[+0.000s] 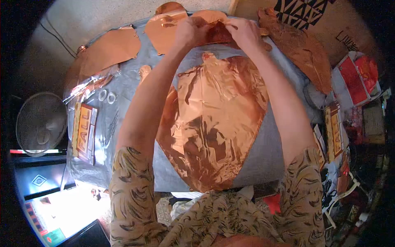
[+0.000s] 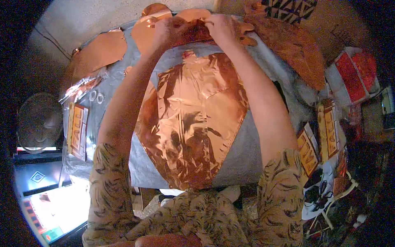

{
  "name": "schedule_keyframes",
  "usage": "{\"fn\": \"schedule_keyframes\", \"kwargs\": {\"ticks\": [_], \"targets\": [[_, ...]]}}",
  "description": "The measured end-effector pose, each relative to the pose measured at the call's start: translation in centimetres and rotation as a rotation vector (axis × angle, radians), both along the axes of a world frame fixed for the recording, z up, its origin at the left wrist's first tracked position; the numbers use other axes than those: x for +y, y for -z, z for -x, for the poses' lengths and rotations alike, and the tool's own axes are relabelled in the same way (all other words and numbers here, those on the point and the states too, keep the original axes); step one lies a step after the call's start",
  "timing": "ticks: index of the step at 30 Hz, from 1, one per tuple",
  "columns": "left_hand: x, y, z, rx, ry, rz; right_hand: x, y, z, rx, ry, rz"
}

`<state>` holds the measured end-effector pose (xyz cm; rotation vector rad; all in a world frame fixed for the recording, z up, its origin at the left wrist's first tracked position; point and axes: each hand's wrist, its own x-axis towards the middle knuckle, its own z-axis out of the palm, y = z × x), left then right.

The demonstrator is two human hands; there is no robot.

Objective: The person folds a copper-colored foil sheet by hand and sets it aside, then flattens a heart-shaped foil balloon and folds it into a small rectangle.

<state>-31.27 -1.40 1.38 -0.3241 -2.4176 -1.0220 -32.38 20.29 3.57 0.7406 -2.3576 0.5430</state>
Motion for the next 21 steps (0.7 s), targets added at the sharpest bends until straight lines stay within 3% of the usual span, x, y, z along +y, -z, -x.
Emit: {"fn": "schedule_keyframes", "kwargs": {"ticks": [4, 5, 7, 10, 15, 21], "targets": [[0.5, 0.2, -3.0, 0.296, -0.032, 0.316, -0.8, -0.5, 0.6, -0.045, 0.107, -0.017], [1.0, -0.1, -4.7, 0.294, -0.033, 0.320, -0.7, -0.5, 0.6, -0.048, 0.104, -0.013], [1.9, -0.3, -8.5, -0.089, 0.140, 0.379, -1.1, -0.6, 0.5, -0.042, 0.056, -0.008], [3.2, 0.3, -13.1, 0.121, 0.152, 0.400, -1.2, -0.9, 0.2, -0.020, 0.067, -0.046], [3.6, -0.2, -22.1, 0.083, 0.235, 0.600, -1.0, -1.2, 0.0, -0.011, 0.091, -0.073], [3.2, 3.3, -23.9, 0.026, 0.200, 0.582, -1.2, -2.0, -0.6, 0.027, 0.075, -0.107]]}}
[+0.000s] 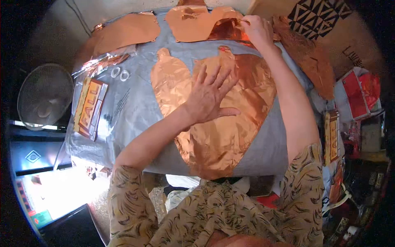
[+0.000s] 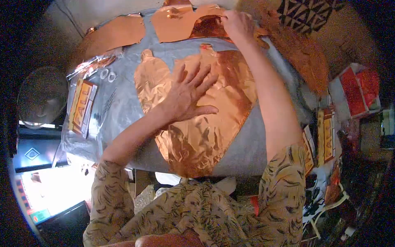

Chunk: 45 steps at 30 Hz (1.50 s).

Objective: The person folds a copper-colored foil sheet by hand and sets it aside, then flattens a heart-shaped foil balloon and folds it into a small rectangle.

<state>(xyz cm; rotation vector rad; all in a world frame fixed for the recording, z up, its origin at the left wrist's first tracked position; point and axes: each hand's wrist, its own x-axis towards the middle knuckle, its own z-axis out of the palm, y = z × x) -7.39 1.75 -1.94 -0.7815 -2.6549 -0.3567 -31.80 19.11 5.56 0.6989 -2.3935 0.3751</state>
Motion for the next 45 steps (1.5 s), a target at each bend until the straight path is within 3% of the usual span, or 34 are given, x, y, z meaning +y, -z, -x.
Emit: {"fn": "schedule_keyframes", "kwargs": {"ticks": [5, 7, 11, 16, 19, 23, 25, 28, 30, 31, 34, 37, 38, 40, 41, 45], "targets": [[-0.2, 0.5, -0.2, -0.044, -0.030, -0.037, -1.2, -2.2, -0.1, 0.051, 0.051, -0.066], [-0.3, 0.5, -0.3, 0.000, -0.015, -0.041, -1.6, -3.3, 0.8, 0.262, -0.080, 0.142], [-0.3, 0.3, -0.4, 0.014, -0.025, -0.049, -3.3, -9.4, -3.2, 0.127, 0.027, 0.064], [-0.3, 0.9, -0.4, -0.024, -0.051, -0.032, -1.5, -14.0, -8.7, 0.059, 0.005, -0.131], [-0.2, 0.8, -0.6, -0.051, -0.064, -0.010, 2.7, -14.1, -10.4, 0.165, 0.060, -0.550], [-0.2, 1.3, -0.5, -0.094, -0.075, -0.049, 5.1, -13.4, -19.6, 0.072, -0.110, -0.533], [0.0, 2.5, 0.1, -0.039, -0.108, -0.037, 4.3, -12.7, -24.1, -0.218, 0.096, -0.698], [-0.5, 1.2, 0.2, -0.108, -0.072, -0.053, 5.2, -10.5, -28.5, -0.272, -0.066, -0.695], [-0.7, 1.1, 0.5, -0.123, -0.053, -0.050, 3.8, -10.1, -30.8, -0.531, -0.118, -0.846], [-0.8, 2.1, 1.2, -0.101, -0.053, -0.060, 3.2, -9.8, -31.4, -0.529, -0.117, -0.848], [-0.7, 2.6, 1.3, -0.045, -0.032, -0.109, 1.9, -8.3, -32.4, -0.657, -0.172, -0.704], [-0.8, 3.6, 1.7, -0.013, -0.088, -0.081, 1.8, -4.8, -30.3, -1.214, -0.535, 0.022], [-1.0, 3.0, 1.2, -0.060, -0.075, -0.099, 2.1, -3.2, -30.1, -1.212, -0.540, 0.017], [-1.1, 2.7, 0.8, -0.105, -0.072, -0.120, 2.8, 0.0, -29.8, -0.181, -0.297, -0.184], [-0.8, 3.0, 1.1, -0.090, -0.077, -0.146, 3.7, 3.4, -29.1, -0.303, -0.126, -0.269], [-1.1, 3.3, 1.9, -0.092, -0.048, -0.255, 3.8, 8.0, -30.5, -0.429, -0.098, -0.228]]}}
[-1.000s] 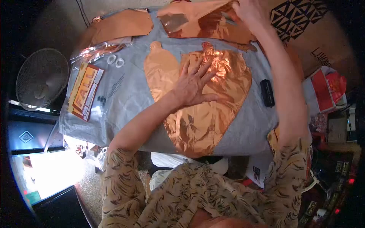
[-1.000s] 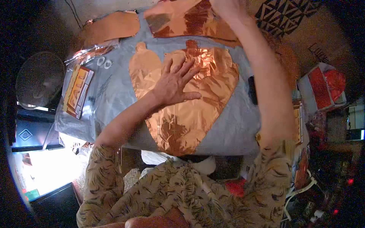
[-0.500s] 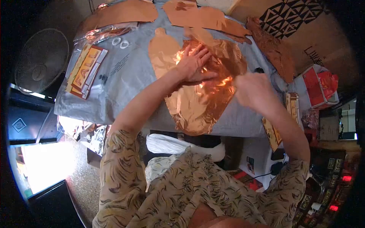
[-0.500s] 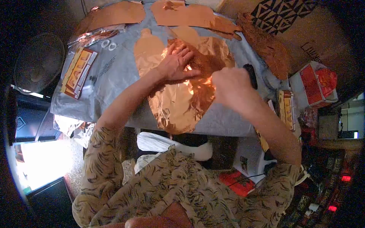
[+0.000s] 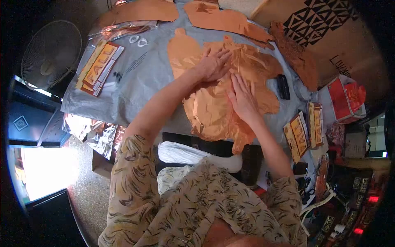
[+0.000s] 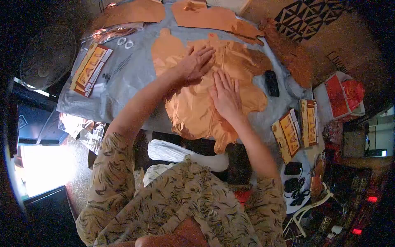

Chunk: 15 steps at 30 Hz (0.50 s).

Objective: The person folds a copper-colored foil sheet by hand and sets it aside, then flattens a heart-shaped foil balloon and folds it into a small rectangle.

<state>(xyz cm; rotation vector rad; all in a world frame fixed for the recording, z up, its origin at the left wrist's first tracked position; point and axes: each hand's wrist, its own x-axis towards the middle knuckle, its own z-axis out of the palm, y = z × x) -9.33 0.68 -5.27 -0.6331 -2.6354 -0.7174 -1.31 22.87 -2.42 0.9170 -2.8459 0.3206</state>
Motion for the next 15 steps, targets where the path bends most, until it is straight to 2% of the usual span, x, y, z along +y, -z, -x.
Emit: {"fn": "schedule_keyframes", "kwargs": {"ticks": [2, 4, 5, 8, 10, 13, 15], "targets": [[-0.6, -0.2, 0.1, -0.004, 0.022, -0.100, -0.1, 0.4, -0.1, -0.012, 0.008, 0.053], [-2.3, -1.5, -0.5, 0.206, 0.061, -0.161, 0.0, 0.5, -0.4, -0.026, 0.025, 0.102], [-3.1, -1.8, -1.5, 0.200, 0.066, -0.163, -0.2, 0.2, -0.5, -0.030, 0.021, 0.118], [-4.2, -3.2, -6.5, 0.095, 0.041, -0.061, -0.1, 0.1, -0.1, -0.035, 0.010, 0.154], [-4.6, -4.1, -9.1, 0.121, 0.038, 0.153, -0.6, 0.1, -0.2, -0.040, -0.006, 0.171], [-4.9, -2.8, -9.5, 0.124, 0.047, 0.090, -2.0, -0.4, 0.0, -0.047, -0.081, 0.240], [-4.9, -2.6, -9.7, 0.123, 0.049, 0.069, -3.4, -0.6, 0.0, -0.160, -0.051, 0.301]]}}
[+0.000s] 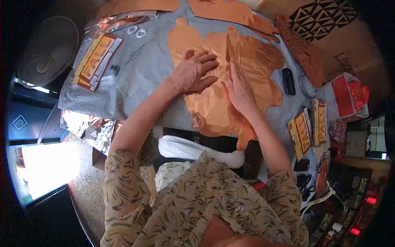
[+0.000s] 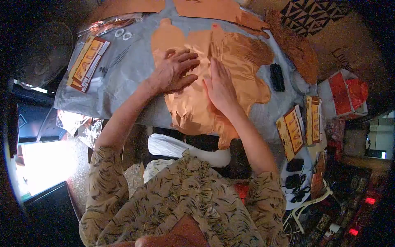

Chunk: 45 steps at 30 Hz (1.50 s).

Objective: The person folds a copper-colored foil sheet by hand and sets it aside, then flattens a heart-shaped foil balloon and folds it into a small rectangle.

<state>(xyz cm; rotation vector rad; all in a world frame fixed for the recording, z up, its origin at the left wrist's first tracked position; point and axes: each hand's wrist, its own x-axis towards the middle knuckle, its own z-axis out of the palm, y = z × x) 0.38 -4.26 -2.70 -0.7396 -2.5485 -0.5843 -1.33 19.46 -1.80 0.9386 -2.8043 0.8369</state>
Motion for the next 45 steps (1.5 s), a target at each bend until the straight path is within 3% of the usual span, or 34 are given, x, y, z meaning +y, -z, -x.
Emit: {"fn": "schedule_keyframes", "kwargs": {"ticks": [4, 7, 8, 10, 17, 19, 24, 26, 28, 30, 32, 34, 35, 38, 40, 42, 43, 44, 45], "targets": [[0.0, 0.0, -0.2, -0.020, -0.012, -0.026, -1.3, -0.5, 0.4, -0.044, -0.036, 0.125], [0.0, 0.6, -0.1, 0.009, -0.019, -0.023, 1.3, -1.3, 0.7, -0.100, -0.013, 0.362], [0.0, 1.0, -0.1, 0.001, -0.020, -0.035, 2.9, -2.1, 0.4, -0.107, -0.011, 0.349], [-0.1, 1.5, 0.1, 0.030, -0.038, -0.014, 6.0, -4.4, -1.5, 0.111, 0.225, 0.027], [0.0, 0.7, -0.3, 0.077, 0.003, 0.024, 11.0, -2.3, -10.1, -0.004, 0.109, -0.111], [0.2, 0.7, -0.4, 0.120, -0.003, 0.004, 12.0, -0.2, -9.8, -0.050, 0.226, 0.183], [0.2, 0.2, -0.5, 0.099, -0.004, 0.032, 11.0, -0.3, -7.2, -0.037, 0.244, 0.271], [0.1, 0.4, -0.5, 0.082, -0.009, 0.040, 9.3, -2.1, -6.2, -0.230, 0.220, 0.567], [0.2, 0.6, -0.4, 0.115, -0.005, 0.028, 8.2, -2.9, -5.4, -0.332, 0.235, 0.625], [0.3, 0.6, -0.4, 0.104, -0.012, 0.041, 7.3, -2.9, -4.7, -0.495, 0.052, 0.631], [0.1, 0.4, -0.3, 0.092, -0.023, 0.054, 6.5, -2.7, -4.4, -0.501, -0.017, 0.580], [0.0, 0.4, -0.3, 0.085, -0.017, 0.099, 5.5, -2.9, -4.5, -0.465, -0.209, 0.311], [0.0, 0.4, -0.4, 0.085, -0.018, 0.099, 4.8, -3.4, -4.5, -0.298, -0.294, 0.173], [0.1, 0.4, -0.5, 0.072, -0.006, 0.037, 3.6, -4.3, -4.5, -0.166, -0.404, 0.021], [0.0, 0.5, -0.4, 0.037, -0.010, 0.057, 3.0, -4.5, -4.2, -0.213, -0.368, 0.054], [0.0, 0.5, -0.4, 0.042, 0.002, 0.033, 2.4, -4.4, -2.4, -0.178, -0.166, 0.086], [0.0, 0.6, -0.3, 0.047, 0.015, 0.008, 1.8, -4.7, -2.0, 0.000, -0.073, -0.029], [0.1, 0.5, -0.3, 0.050, 0.021, 0.008, 1.1, -4.6, -1.5, 0.002, -0.067, -0.028], [0.1, 0.5, -0.4, 0.058, 0.005, 0.034, 0.3, -4.6, -0.7, 0.223, -0.082, -0.066]]}}
